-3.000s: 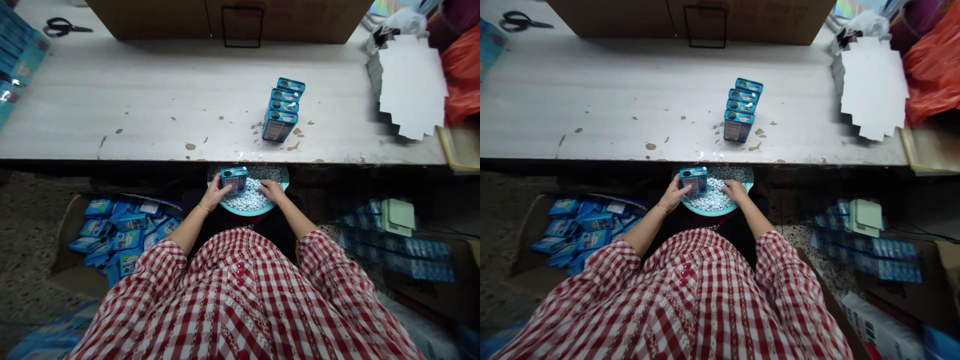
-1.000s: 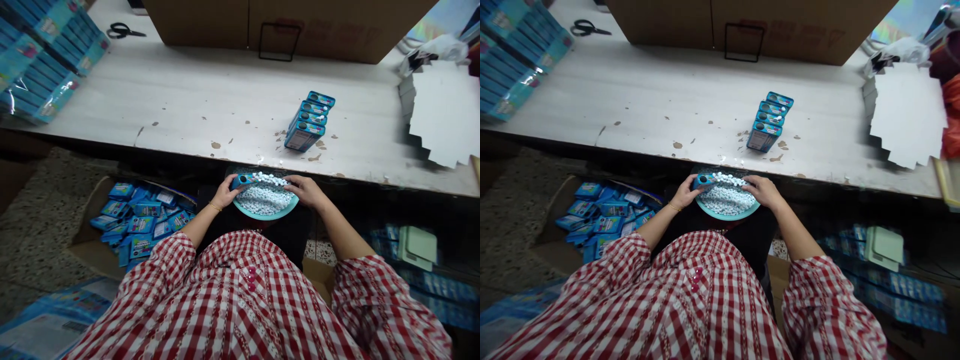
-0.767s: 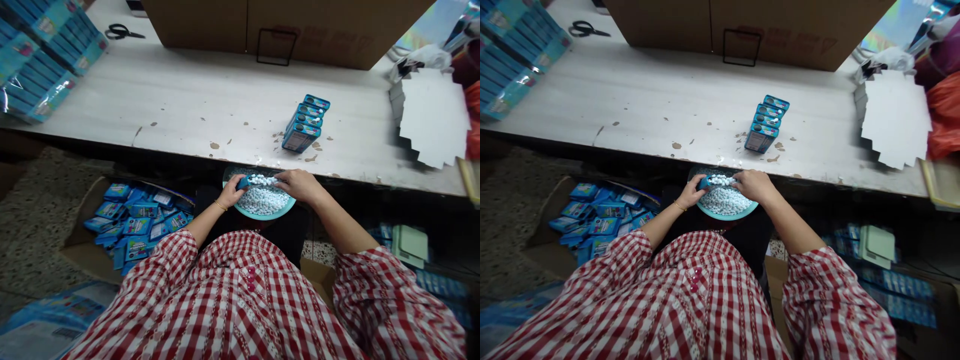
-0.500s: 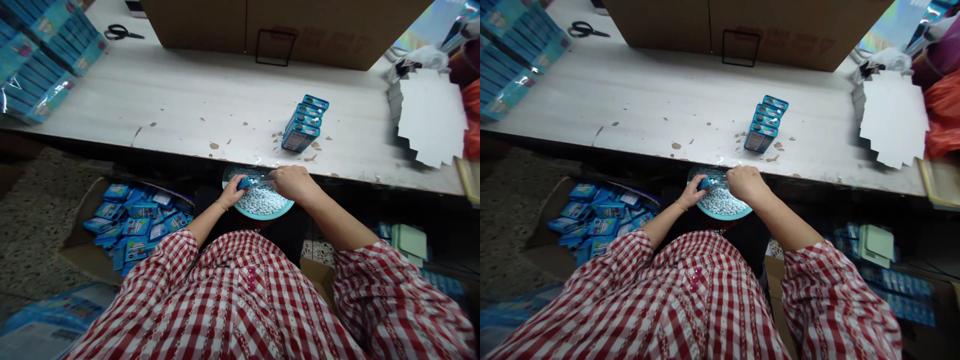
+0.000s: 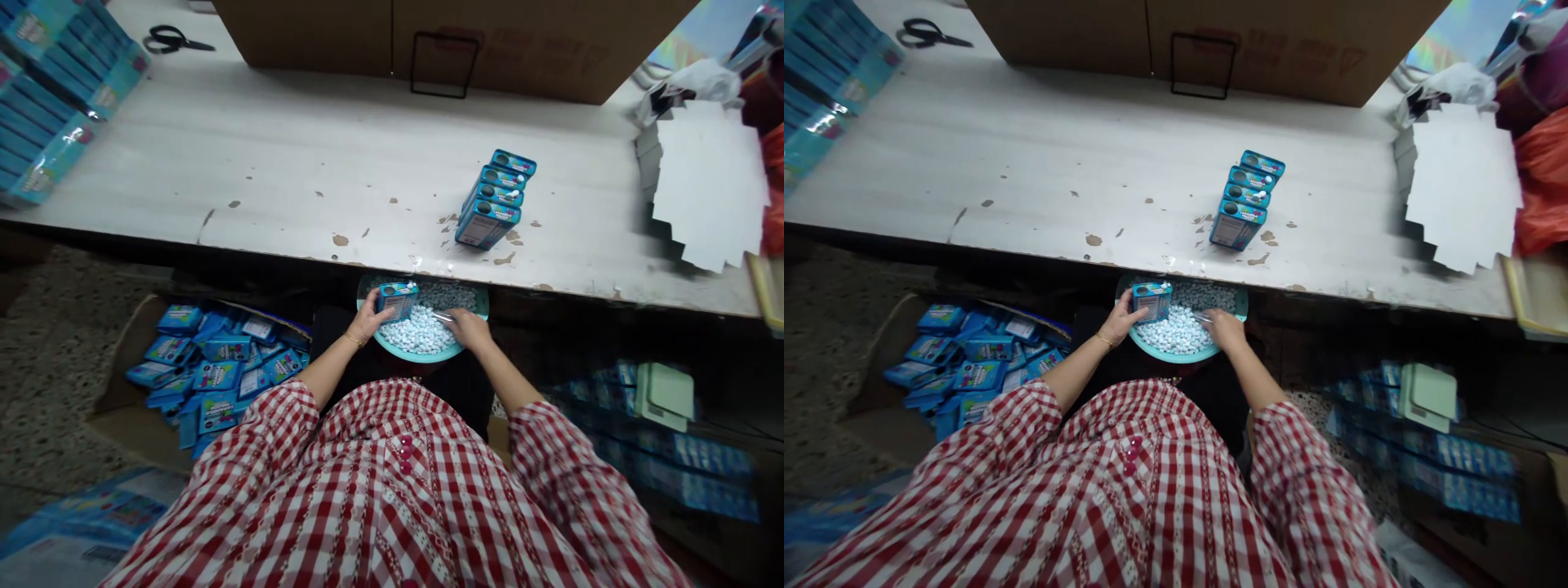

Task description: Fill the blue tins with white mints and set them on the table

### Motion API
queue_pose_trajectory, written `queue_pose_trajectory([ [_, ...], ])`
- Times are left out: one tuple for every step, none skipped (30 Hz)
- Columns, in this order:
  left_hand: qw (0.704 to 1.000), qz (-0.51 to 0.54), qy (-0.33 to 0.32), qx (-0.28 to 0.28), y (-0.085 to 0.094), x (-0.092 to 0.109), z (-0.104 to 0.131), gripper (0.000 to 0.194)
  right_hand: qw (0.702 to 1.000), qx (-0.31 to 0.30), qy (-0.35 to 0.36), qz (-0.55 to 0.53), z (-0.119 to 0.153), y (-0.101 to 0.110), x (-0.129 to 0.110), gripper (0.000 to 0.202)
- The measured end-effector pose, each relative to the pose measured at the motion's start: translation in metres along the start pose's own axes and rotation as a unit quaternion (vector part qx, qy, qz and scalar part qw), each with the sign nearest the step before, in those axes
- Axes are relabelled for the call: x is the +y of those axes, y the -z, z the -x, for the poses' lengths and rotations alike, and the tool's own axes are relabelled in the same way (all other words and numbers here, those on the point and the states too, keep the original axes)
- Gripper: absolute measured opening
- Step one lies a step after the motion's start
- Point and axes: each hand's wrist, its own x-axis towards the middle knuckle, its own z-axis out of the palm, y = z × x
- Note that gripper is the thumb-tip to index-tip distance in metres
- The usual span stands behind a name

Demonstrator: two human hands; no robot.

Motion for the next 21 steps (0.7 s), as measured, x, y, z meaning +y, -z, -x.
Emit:
queue_pose_trajectory([
  [1.0,0.007,0.005,-0.001,-0.006,-0.001,-0.001,0.061,1.0,0.006,0.0,-0.027,-0.008,-0.01,-0.009,0.034],
  [1.0,0.009,0.009,-0.003,-0.011,-0.002,-0.002,0.061,0.999,0.011,-0.002,-0.044,-0.016,-0.018,-0.016,0.034],
  [1.0,0.009,0.01,-0.007,-0.015,-0.001,-0.003,0.06,0.998,0.014,-0.003,-0.055,-0.022,-0.023,-0.021,0.034],
  [1.0,0.007,0.01,-0.011,-0.018,0.001,-0.003,0.059,0.998,0.017,-0.002,-0.064,-0.026,-0.027,-0.024,0.034],
  [1.0,0.005,0.007,-0.013,-0.02,0.003,-0.003,0.059,0.997,0.017,0.002,-0.076,-0.029,-0.028,-0.024,0.034],
  [1.0,0.003,0.001,-0.013,-0.019,0.007,-0.001,0.058,0.996,0.017,0.008,-0.088,-0.03,-0.028,-0.021,0.034],
  [1.0,0.001,-0.007,-0.012,-0.016,0.011,0.001,0.057,0.995,0.016,0.014,-0.1,-0.03,-0.027,-0.018,0.034],
  [1.0,-0.003,-0.016,-0.008,-0.012,0.015,0.003,0.056,0.994,0.016,0.02,-0.109,-0.029,-0.026,-0.013,0.034],
  [1.0,-0.01,-0.026,-0.003,-0.006,0.02,0.006,0.055,0.992,0.017,0.027,-0.118,-0.028,-0.023,-0.008,0.034],
  [0.999,-0.023,-0.036,0.002,0.001,0.024,0.009,0.055,0.991,0.02,0.035,-0.13,-0.026,-0.02,-0.003,0.034],
  [0.998,-0.044,-0.047,0.009,0.008,0.028,0.012,0.055,0.988,0.025,0.045,-0.144,-0.023,-0.016,0.002,0.034],
  [0.996,-0.068,-0.057,0.016,0.015,0.031,0.015,0.054,0.985,0.033,0.057,-0.159,-0.021,-0.012,0.007,0.034],
  [0.993,-0.093,-0.066,0.022,0.021,0.034,0.017,0.052,0.981,0.041,0.07,-0.176,-0.018,-0.006,0.011,0.033],
  [0.99,-0.115,-0.073,0.026,0.026,0.035,0.019,0.051,0.977,0.05,0.083,-0.191,-0.015,0.0,0.014,0.032],
  [0.987,-0.135,-0.078,0.029,0.029,0.036,0.02,0.049,0.973,0.059,0.096,-0.204,-0.011,0.007,0.017,0.031],
  [0.985,-0.151,-0.083,0.032,0.031,0.036,0.021,0.048,0.969,0.065,0.108,-0.211,-0.008,0.016,0.019,0.031],
  [0.982,-0.166,-0.087,0.034,0.031,0.035,0.021,0.047,0.967,0.071,0.12,-0.215,-0.004,0.025,0.021,0.031],
  [0.979,-0.18,-0.091,0.034,0.03,0.034,0.021,0.047,0.964,0.075,0.132,-0.217,-0.001,0.034,0.021,0.031],
  [0.976,-0.195,-0.095,0.033,0.027,0.033,0.02,0.046,0.962,0.078,0.144,-0.217,0.003,0.044,0.02,0.031],
  [0.973,-0.208,-0.101,0.029,0.024,0.032,0.019,0.045,0.962,0.078,0.153,-0.212,0.007,0.055,0.018,0.031],
  [0.97,-0.218,-0.107,0.023,0.02,0.032,0.018,0.045,0.963,0.073,0.162,-0.203,0.01,0.065,0.014,0.031],
])
